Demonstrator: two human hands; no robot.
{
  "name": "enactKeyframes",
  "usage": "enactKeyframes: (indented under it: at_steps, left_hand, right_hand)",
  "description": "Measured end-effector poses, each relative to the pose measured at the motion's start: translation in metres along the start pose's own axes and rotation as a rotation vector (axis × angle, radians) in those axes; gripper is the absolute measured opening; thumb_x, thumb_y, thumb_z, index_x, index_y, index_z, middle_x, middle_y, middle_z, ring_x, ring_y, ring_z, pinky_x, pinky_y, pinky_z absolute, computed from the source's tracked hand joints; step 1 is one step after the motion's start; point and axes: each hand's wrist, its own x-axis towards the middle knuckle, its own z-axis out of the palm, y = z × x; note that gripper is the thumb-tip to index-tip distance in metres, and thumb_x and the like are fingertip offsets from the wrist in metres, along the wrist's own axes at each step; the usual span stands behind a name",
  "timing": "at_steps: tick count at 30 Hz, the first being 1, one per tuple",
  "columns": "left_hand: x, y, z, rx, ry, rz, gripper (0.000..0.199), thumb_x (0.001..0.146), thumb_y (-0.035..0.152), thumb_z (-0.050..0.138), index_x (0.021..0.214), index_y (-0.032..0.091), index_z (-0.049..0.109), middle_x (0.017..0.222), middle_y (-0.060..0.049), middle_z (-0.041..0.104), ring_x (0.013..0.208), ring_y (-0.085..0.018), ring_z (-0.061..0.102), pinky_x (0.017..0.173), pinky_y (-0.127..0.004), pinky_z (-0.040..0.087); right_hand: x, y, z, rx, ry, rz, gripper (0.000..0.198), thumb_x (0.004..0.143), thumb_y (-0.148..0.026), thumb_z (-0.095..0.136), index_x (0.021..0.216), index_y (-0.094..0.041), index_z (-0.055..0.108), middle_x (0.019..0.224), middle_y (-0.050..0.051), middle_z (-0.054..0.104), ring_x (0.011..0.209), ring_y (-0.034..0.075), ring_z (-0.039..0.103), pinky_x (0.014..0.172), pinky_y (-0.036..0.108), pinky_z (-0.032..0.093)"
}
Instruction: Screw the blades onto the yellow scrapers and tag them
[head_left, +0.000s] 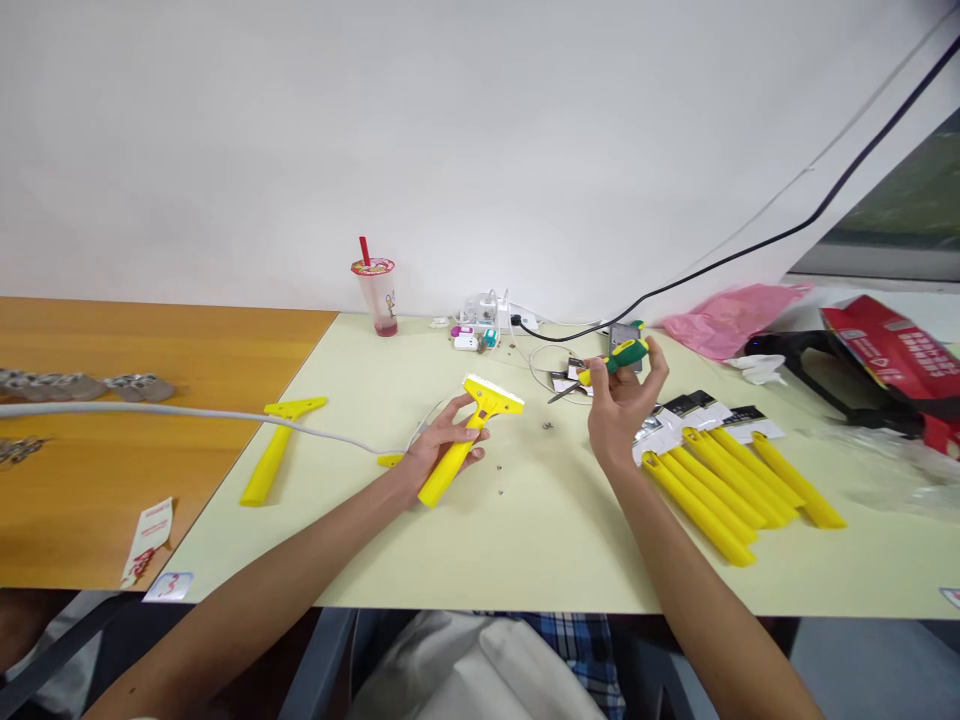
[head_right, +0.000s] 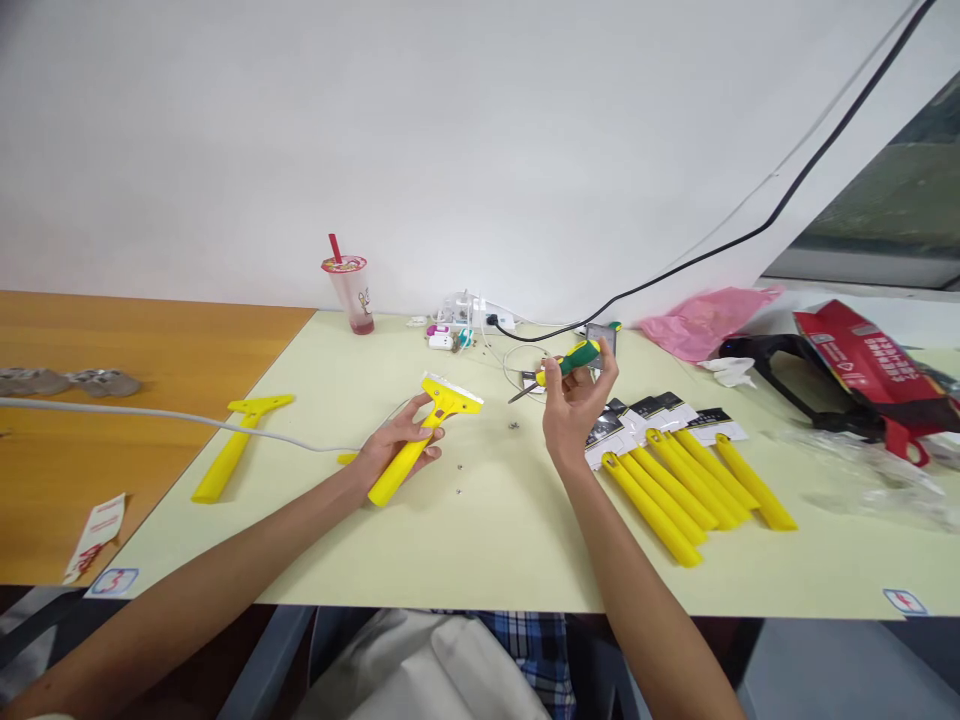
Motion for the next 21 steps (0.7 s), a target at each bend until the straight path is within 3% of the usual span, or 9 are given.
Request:
enactKeyframes:
  at_steps: [7, 12, 21]
  left_hand:
    - [0.0, 0.001, 0.001, 0.009, -0.009, -0.002, 0.067, 0.069, 0.006, 0.091, 0.128, 0.028, 0.069, 0.122, -0.006, 0.067, 0.092, -0.014, 0.072, 0.07, -0.023, 0.052]
    - [-0.002, 0.002, 0.004, 0.004, -0.003, 0.008, 0.066, 0.071, 0.005, 0.089, 0.13, 0.028, 0.069, 0.123, -0.006, 0.066, 0.09, -0.013, 0.07, 0.072, -0.024, 0.053]
    - [-0.004, 0.001, 0.006, 0.019, -0.016, 0.008, 0.067, 0.071, 0.006, 0.087, 0.131, 0.03, 0.069, 0.124, -0.005, 0.064, 0.09, -0.013, 0.069, 0.073, -0.025, 0.052]
  right_hand:
    - [-0.011, 0.011, -0.019, -0.261, -0.236, -0.113, 0.082, 0.103, -0.06, 0.07, 0.17, -0.023, 0.04, 0.114, 0.013, 0.079, 0.101, 0.03, 0.08, 0.096, 0.052, 0.066]
    - [-0.016, 0.011, -0.023, -0.328, -0.254, -0.178, 0.075, 0.101, -0.059, 0.074, 0.164, -0.025, 0.05, 0.118, 0.013, 0.079, 0.095, 0.027, 0.078, 0.096, 0.051, 0.067]
    - [-0.017, 0.015, -0.022, -0.331, -0.249, -0.161, 0.062, 0.1, -0.054, 0.077, 0.152, -0.024, 0.061, 0.111, 0.01, 0.079, 0.087, 0.025, 0.076, 0.092, 0.049, 0.068]
